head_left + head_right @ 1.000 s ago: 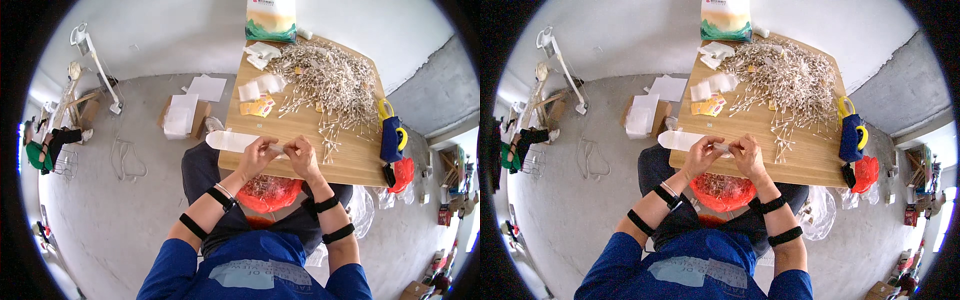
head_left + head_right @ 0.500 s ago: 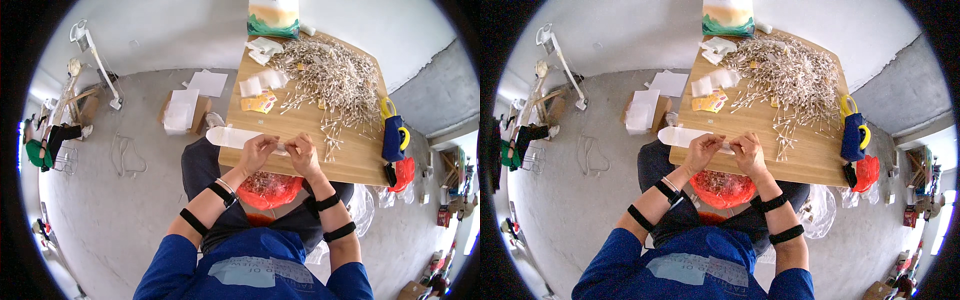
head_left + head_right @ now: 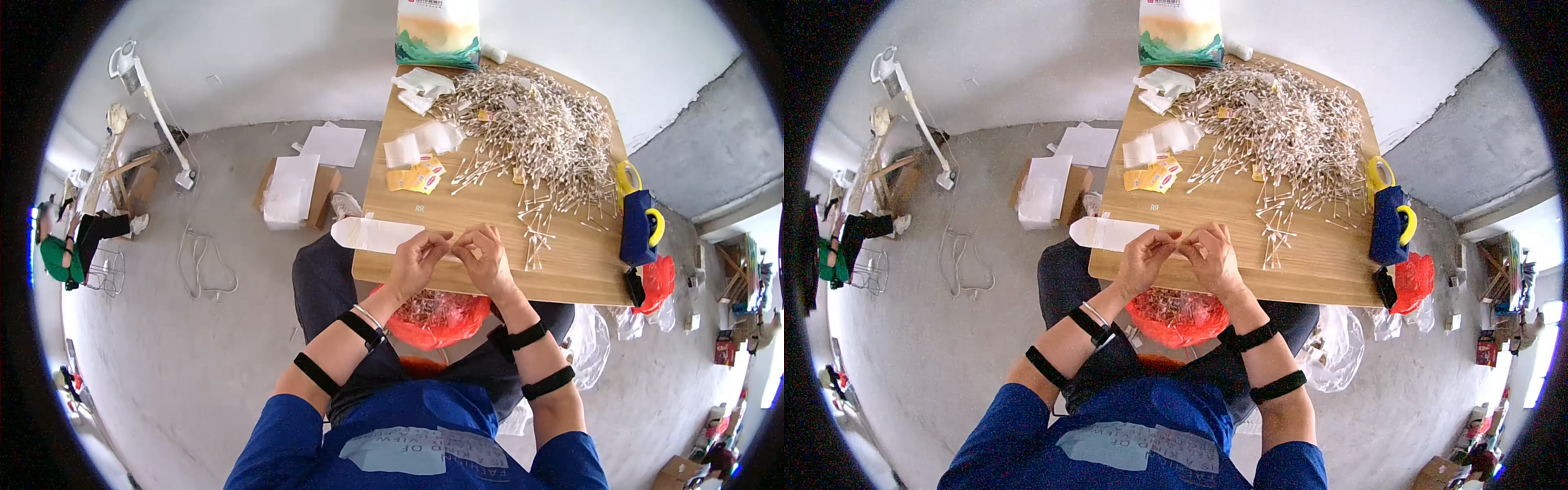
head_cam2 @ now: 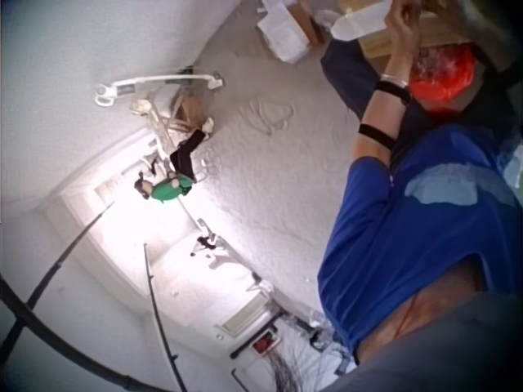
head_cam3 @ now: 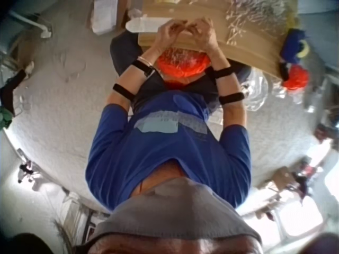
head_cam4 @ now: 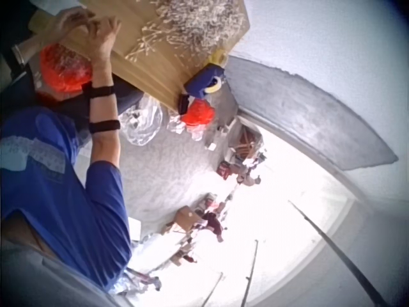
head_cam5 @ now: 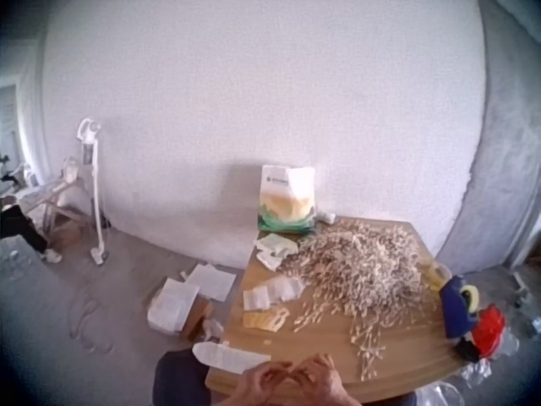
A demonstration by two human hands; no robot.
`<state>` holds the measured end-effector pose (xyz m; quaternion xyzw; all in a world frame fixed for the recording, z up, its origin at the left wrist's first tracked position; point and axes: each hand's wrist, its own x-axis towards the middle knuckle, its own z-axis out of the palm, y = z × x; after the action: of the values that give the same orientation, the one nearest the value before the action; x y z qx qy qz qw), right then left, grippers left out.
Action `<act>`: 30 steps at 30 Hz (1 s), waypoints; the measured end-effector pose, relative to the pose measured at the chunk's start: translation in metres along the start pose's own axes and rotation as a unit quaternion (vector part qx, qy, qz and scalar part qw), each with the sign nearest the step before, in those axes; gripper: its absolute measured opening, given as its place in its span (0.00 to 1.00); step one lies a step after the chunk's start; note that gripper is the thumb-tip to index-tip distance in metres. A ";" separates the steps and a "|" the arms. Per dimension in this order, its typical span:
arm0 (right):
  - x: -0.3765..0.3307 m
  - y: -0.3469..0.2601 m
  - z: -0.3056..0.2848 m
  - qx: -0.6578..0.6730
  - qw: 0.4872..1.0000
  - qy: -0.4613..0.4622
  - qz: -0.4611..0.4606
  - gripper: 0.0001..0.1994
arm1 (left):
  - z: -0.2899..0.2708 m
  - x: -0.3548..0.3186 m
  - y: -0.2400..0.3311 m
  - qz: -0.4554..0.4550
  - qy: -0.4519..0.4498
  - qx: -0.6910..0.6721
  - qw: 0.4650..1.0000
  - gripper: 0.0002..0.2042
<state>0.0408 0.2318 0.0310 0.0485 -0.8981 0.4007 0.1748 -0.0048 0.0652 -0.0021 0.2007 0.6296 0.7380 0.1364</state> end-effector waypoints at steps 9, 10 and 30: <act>-0.014 0.006 0.002 0.078 0.996 -0.030 0.037 0.12 | -0.012 -0.004 0.009 -0.006 -0.071 0.131 0.989 0.13; -0.014 0.004 0.002 0.076 0.996 -0.030 0.036 0.12 | -0.012 -0.004 0.012 0.001 -0.075 0.145 0.987 0.13; -0.017 0.013 0.014 0.070 0.996 0.053 -0.031 0.10 | -0.012 0.002 -0.002 -0.014 -0.067 0.142 0.988 0.07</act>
<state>0.0494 0.2293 0.0069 0.0674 -0.8556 0.4585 0.2305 -0.0125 0.0559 -0.0058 0.2581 0.7203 0.6241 0.1586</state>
